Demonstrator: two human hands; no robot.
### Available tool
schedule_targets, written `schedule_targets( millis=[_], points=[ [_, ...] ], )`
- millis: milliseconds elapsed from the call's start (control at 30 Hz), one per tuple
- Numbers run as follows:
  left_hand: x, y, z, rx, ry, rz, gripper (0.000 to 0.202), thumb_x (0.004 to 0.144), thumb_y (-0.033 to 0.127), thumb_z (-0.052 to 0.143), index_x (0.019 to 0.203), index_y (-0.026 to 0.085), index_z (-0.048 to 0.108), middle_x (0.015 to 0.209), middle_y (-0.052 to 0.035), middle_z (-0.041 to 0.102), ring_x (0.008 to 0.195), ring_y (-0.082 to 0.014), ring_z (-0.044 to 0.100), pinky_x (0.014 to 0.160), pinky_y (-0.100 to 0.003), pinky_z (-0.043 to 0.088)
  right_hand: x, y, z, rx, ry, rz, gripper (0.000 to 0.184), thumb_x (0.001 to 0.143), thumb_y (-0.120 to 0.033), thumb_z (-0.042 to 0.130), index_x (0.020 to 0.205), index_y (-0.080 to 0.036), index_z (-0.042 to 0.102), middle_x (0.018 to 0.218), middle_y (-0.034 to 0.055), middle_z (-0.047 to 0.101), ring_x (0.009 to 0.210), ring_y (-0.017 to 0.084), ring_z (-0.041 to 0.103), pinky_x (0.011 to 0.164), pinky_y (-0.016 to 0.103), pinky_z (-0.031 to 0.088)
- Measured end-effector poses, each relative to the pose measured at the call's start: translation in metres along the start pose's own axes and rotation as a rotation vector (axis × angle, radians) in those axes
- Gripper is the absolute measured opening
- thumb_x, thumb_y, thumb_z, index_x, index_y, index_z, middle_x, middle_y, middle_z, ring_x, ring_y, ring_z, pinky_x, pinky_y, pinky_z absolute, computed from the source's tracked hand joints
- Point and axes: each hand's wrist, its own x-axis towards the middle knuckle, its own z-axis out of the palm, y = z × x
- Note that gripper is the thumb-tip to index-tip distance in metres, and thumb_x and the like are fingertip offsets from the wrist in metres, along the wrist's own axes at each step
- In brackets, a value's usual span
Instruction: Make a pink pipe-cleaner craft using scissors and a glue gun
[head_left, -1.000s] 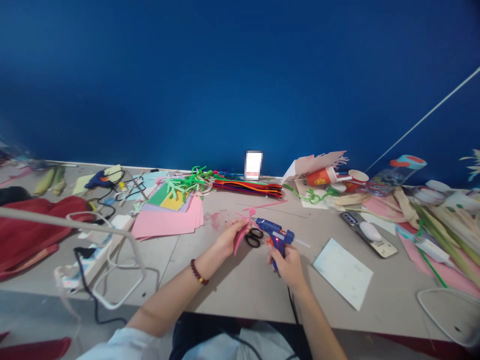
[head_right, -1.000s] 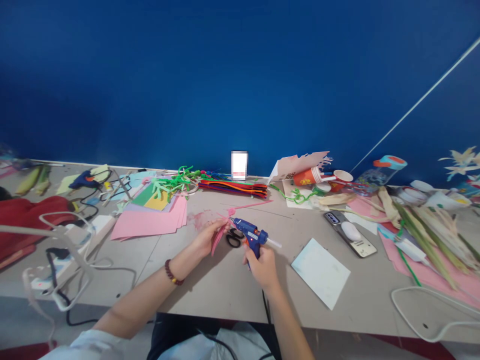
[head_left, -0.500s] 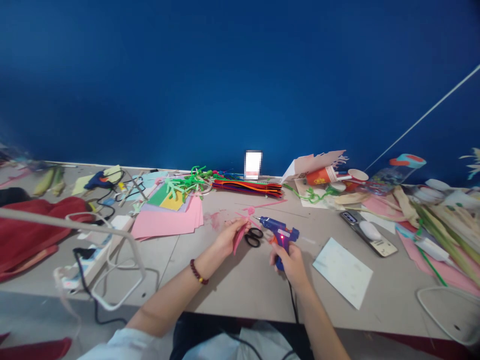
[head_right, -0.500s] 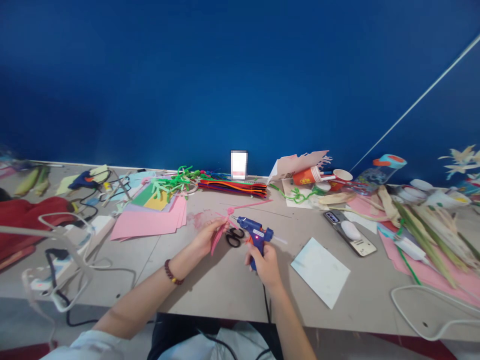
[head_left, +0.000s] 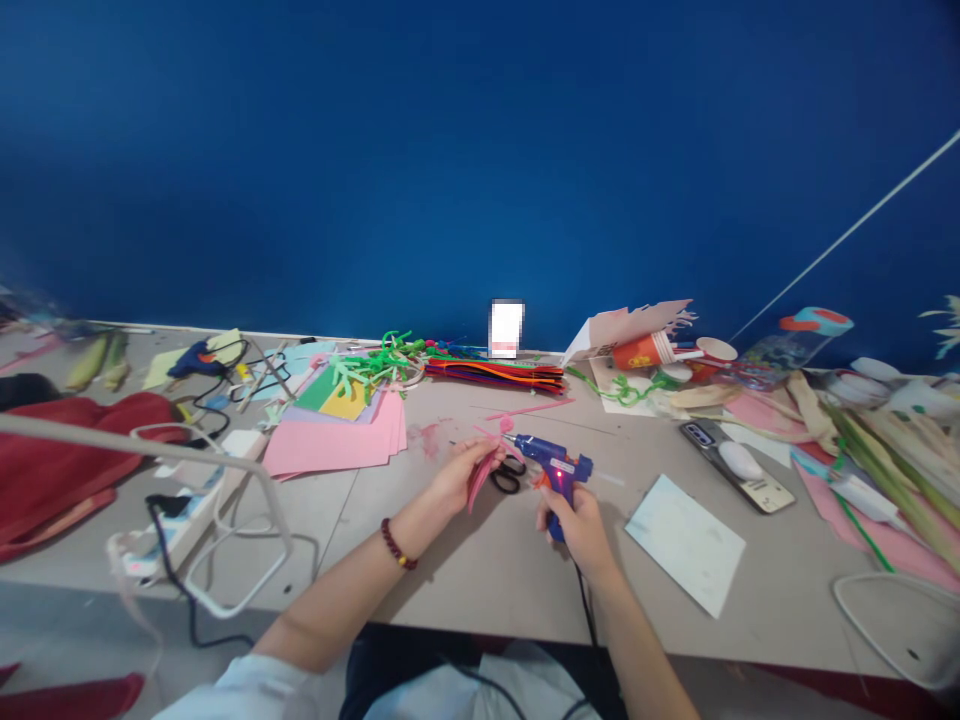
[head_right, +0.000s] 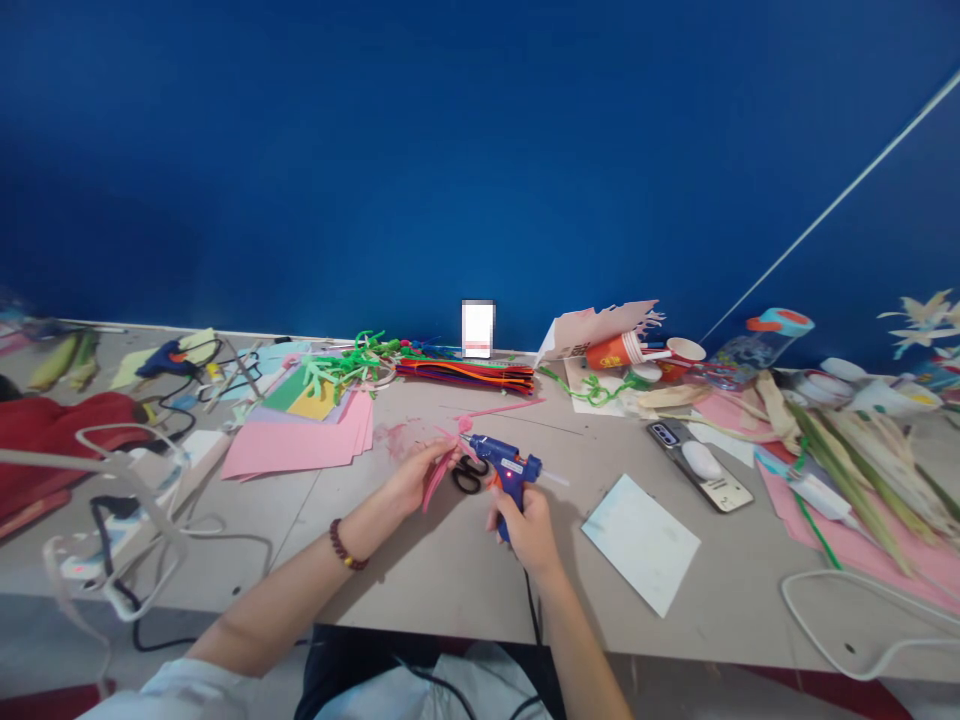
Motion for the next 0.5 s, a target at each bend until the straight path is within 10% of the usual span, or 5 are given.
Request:
schedule_targets(
  millis=[500],
  points=[
    [0.0019,0.005,0.002,-0.087,0.095,-0.141,0.014,0.075,0.008,0.064,0.061,0.009,0.064,0.056,-0.0026,0.062,0.05,-0.0058,0.056,0.052,-0.014,0.046,-0.0023,0.0022,-0.0038,-0.344,0.126,-0.249,0.035,0.077,-0.049,0.057,0.08,-0.015,0.064,0.051,0.0012,0.059,0.046,0.015,0.054,0.047,0.025,0.044]
  ],
)
